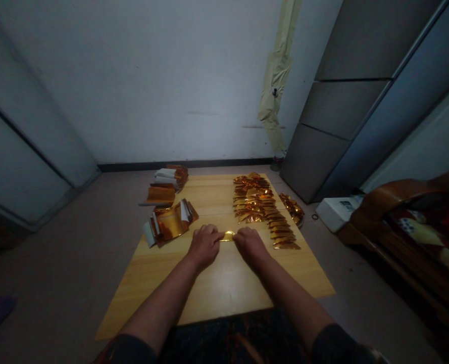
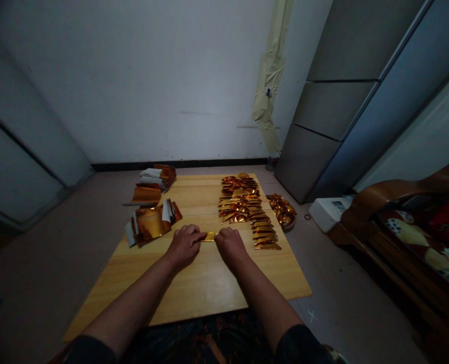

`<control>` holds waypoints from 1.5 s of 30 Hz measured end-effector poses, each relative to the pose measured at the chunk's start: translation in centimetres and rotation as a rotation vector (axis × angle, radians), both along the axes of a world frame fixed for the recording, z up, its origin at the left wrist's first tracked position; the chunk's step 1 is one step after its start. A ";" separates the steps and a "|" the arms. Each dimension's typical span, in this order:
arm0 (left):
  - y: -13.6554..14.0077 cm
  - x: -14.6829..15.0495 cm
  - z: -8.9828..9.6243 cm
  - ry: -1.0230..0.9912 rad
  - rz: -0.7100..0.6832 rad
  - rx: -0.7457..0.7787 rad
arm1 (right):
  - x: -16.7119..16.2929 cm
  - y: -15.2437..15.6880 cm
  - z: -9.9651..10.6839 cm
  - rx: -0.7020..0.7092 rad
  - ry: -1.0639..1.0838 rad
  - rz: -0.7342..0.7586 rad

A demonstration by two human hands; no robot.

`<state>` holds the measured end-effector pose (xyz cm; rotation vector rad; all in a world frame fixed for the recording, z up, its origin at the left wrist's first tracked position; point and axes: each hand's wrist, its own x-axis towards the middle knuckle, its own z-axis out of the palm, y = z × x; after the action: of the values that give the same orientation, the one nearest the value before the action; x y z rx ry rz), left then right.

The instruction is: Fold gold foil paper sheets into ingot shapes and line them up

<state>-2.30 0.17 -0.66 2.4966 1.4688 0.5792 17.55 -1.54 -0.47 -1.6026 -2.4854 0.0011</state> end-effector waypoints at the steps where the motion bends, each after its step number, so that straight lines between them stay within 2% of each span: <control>1: 0.2 -0.2 0.1 0.006 -0.019 -0.014 | 0.2 0.2 -0.1 0.002 0.001 0.023; 5: 0.6 -0.5 0.2 0.050 -0.061 -0.022 | 0.5 1.1 -0.3 0.029 -0.032 0.068; 13: 0.8 -0.3 -0.9 0.190 -0.109 0.153 | 0.3 0.9 -1.0 0.132 -0.087 0.128; 19: 1.3 -0.3 -1.6 0.236 -0.147 0.238 | 0.4 1.1 -0.9 0.148 -0.065 0.136; 28: 1.0 -0.6 -2.1 0.191 -0.135 0.304 | -0.3 1.2 -0.5 0.132 -0.050 0.100; 33: 0.6 -0.7 -1.0 0.086 -0.126 0.292 | -0.5 0.8 0.1 0.135 0.128 0.063; 36: 0.4 -0.6 -0.2 -0.052 -0.099 0.251 | -0.4 0.8 0.8 0.037 0.320 -0.010; 39: 0.5 -0.4 -0.1 -0.189 -0.062 0.162 | -0.3 1.3 1.6 -0.206 0.458 -0.117; 42: 0.6 -0.2 -0.5 -0.246 -0.007 0.040 | -0.4 1.7 2.4 -0.398 0.461 -0.232; 45: 0.7 0.0 -0.8 -0.175 0.047 -0.052 | -0.9 1.6 3.1 -0.442 0.370 -0.355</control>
<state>-2.33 0.86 -1.47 2.3123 1.4611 0.7380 16.69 0.04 2.58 -1.9690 -1.9818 0.7690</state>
